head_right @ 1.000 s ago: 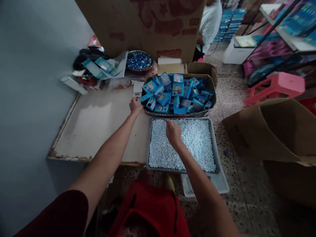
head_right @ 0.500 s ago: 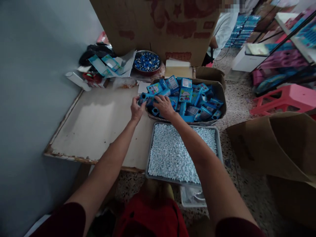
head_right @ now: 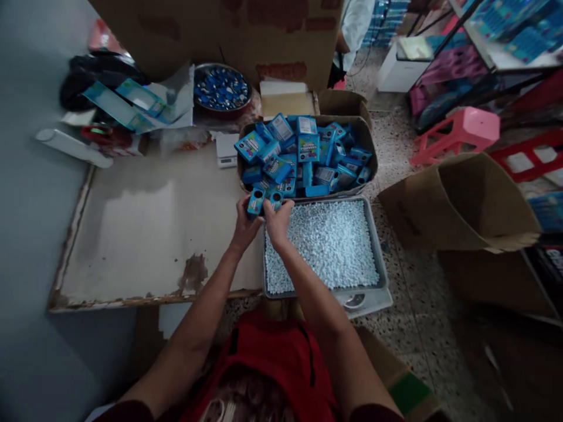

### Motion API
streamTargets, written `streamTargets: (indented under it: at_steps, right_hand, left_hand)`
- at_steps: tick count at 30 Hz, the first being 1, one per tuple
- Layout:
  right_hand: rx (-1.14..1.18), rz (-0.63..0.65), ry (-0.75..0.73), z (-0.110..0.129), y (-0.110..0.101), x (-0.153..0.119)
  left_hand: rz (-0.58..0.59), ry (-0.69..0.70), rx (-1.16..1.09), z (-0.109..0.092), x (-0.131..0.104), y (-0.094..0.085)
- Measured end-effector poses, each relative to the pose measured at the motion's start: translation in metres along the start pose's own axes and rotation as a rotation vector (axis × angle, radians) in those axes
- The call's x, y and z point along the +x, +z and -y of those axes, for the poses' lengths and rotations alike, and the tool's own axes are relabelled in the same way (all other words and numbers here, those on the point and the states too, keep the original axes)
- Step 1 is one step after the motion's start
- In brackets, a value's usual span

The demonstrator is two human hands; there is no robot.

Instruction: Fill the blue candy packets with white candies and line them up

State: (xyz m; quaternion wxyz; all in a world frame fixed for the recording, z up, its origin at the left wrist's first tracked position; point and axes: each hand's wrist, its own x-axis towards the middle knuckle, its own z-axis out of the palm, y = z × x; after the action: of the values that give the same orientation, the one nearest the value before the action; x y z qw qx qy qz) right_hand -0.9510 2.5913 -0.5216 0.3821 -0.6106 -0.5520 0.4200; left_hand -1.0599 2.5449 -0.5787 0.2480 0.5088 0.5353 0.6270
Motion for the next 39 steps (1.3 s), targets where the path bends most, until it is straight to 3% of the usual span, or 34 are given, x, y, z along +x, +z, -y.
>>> streamTargets:
  at_steps: [2,4,9,17,20,22,24,26,29,32,35,39]
  right_hand:
    - [0.141,0.059,0.130,-0.012,-0.012,-0.010]
    - [0.168,0.141,0.187,-0.021,-0.023,-0.022]
    - [0.007,0.113,0.135,-0.037,-0.030,-0.052]
    - [0.138,0.135,0.136,-0.061,-0.035,-0.058]
    - [0.184,0.186,0.146,-0.071,-0.043,-0.054]
    - [0.119,0.257,0.140,-0.075,-0.057,-0.050]
    - [-0.028,0.289,0.104,-0.077,-0.081,-0.046]
    - [-0.209,0.168,0.009,-0.083,-0.115,-0.041]
    - [-0.414,-0.160,-0.144,-0.110,-0.174,-0.033]
    - [-0.475,-0.244,-0.153,-0.156,-0.210,-0.026]
    - [-0.518,-0.229,-0.108,-0.194,-0.207,-0.018]
    - [-0.534,-0.250,-0.102,-0.202,-0.181,-0.007]
  left_hand:
    - [0.199,0.045,-0.002,0.007,-0.018,-0.011]
    - [0.300,0.023,0.059,0.012,-0.034,-0.019]
    - [0.186,-0.194,0.264,0.020,-0.061,-0.013]
    - [0.090,0.183,0.344,0.025,-0.056,0.011]
    - [0.094,0.174,0.388,0.019,-0.060,0.021]
    - [0.104,0.067,0.424,0.013,-0.065,0.027]
    - [0.170,-0.084,0.435,0.009,-0.067,0.028]
    - [0.277,-0.188,0.449,0.006,-0.065,0.024]
    - [0.422,-0.199,0.574,0.005,-0.056,0.014]
    - [0.631,-0.154,0.773,0.000,-0.049,0.013]
    - [0.868,-0.203,0.932,-0.009,-0.050,0.031]
    - [0.931,-0.237,1.009,-0.017,-0.047,0.071]
